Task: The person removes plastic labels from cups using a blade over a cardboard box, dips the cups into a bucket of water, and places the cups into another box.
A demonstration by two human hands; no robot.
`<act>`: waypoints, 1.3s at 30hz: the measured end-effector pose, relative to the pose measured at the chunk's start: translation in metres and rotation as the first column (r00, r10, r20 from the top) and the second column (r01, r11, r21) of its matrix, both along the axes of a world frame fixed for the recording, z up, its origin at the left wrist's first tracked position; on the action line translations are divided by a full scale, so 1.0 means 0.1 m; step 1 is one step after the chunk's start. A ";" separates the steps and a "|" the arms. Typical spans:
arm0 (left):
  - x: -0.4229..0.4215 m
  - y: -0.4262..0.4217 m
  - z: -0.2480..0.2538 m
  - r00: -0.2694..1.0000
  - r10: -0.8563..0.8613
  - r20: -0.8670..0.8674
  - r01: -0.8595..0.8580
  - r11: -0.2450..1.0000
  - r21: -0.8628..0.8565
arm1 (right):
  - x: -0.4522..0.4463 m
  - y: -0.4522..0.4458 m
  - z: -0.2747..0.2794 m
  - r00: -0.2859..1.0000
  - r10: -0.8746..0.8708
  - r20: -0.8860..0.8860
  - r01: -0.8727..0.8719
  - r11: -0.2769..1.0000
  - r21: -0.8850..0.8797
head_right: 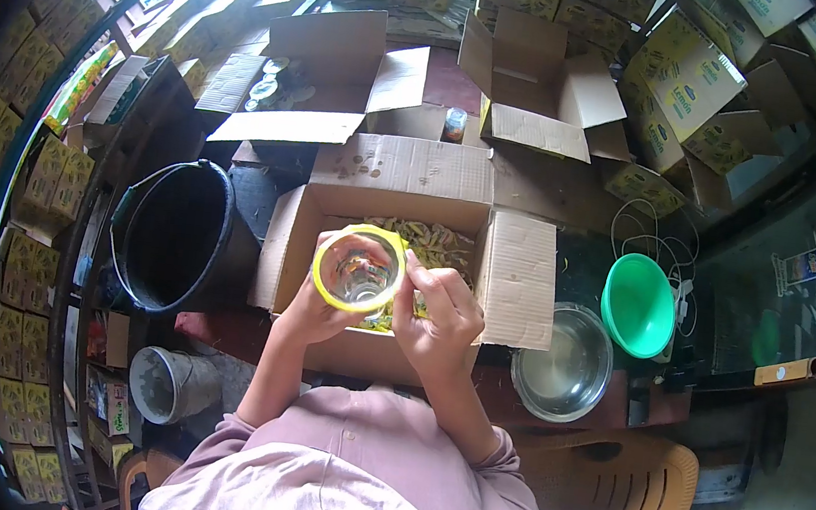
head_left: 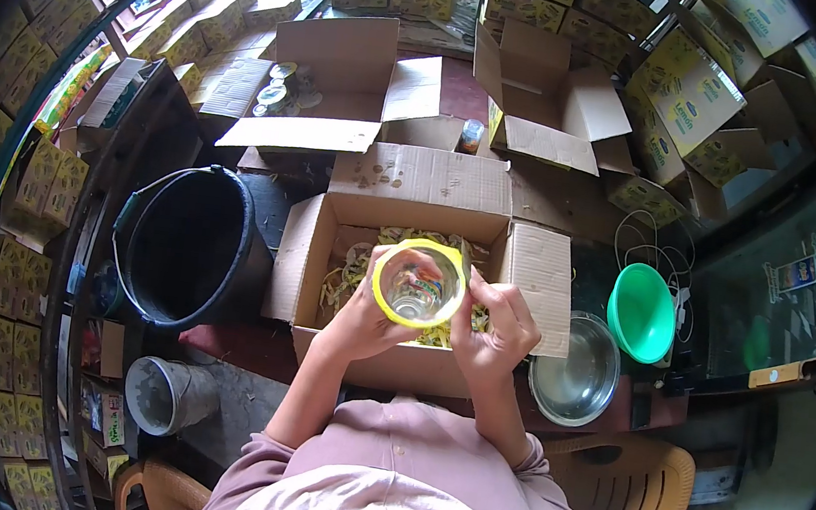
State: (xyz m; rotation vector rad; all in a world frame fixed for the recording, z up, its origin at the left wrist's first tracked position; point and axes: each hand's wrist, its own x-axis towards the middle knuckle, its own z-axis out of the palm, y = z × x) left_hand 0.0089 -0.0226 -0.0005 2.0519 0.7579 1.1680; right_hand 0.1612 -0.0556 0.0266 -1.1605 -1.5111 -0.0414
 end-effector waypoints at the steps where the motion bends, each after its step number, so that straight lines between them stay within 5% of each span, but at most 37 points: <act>1: 0.01 0.00 0.00 1.000 -0.024 0.014 0.024 1.000 0.007 | 0.00 0.02 0.00 1.000 0.019 -0.024 -0.019 1.000 -0.002; 6: -0.01 0.03 0.06 0.995 -0.093 0.035 0.094 0.995 -0.030 | 0.06 0.07 -0.04 0.989 0.106 -0.102 -0.108 0.994 -0.020; 9: 0.07 -0.01 -0.01 0.938 -0.061 0.342 0.142 0.965 -0.219 | 0.02 0.04 -0.05 0.987 0.091 -0.133 -0.095 0.995 -0.025; 12: 0.11 -0.02 -0.10 0.882 -0.021 0.471 0.200 0.921 -0.333 | 0.00 -0.01 -0.04 0.993 0.019 -0.117 -0.022 0.999 -0.024; 19: 0.03 0.02 -0.09 0.971 -0.015 0.239 0.073 0.969 -0.237 | -0.03 -0.06 0.00 1.000 -0.003 -0.024 0.002 1.000 -0.022; 22: 0.06 0.02 -0.08 0.937 -0.033 0.348 0.117 0.968 -0.223 | -0.03 -0.06 0.00 1.000 -0.012 -0.004 0.012 1.000 -0.010; 31: 0.01 0.04 0.05 0.998 -0.042 0.044 0.043 0.999 -0.021 | 0.00 0.01 -0.01 0.999 -0.013 0.040 0.012 1.000 0.020; 39: 0.04 0.03 0.03 0.978 -0.077 0.194 0.120 0.968 -0.219 | 0.03 0.01 0.00 0.997 0.006 -0.080 -0.006 1.000 -0.003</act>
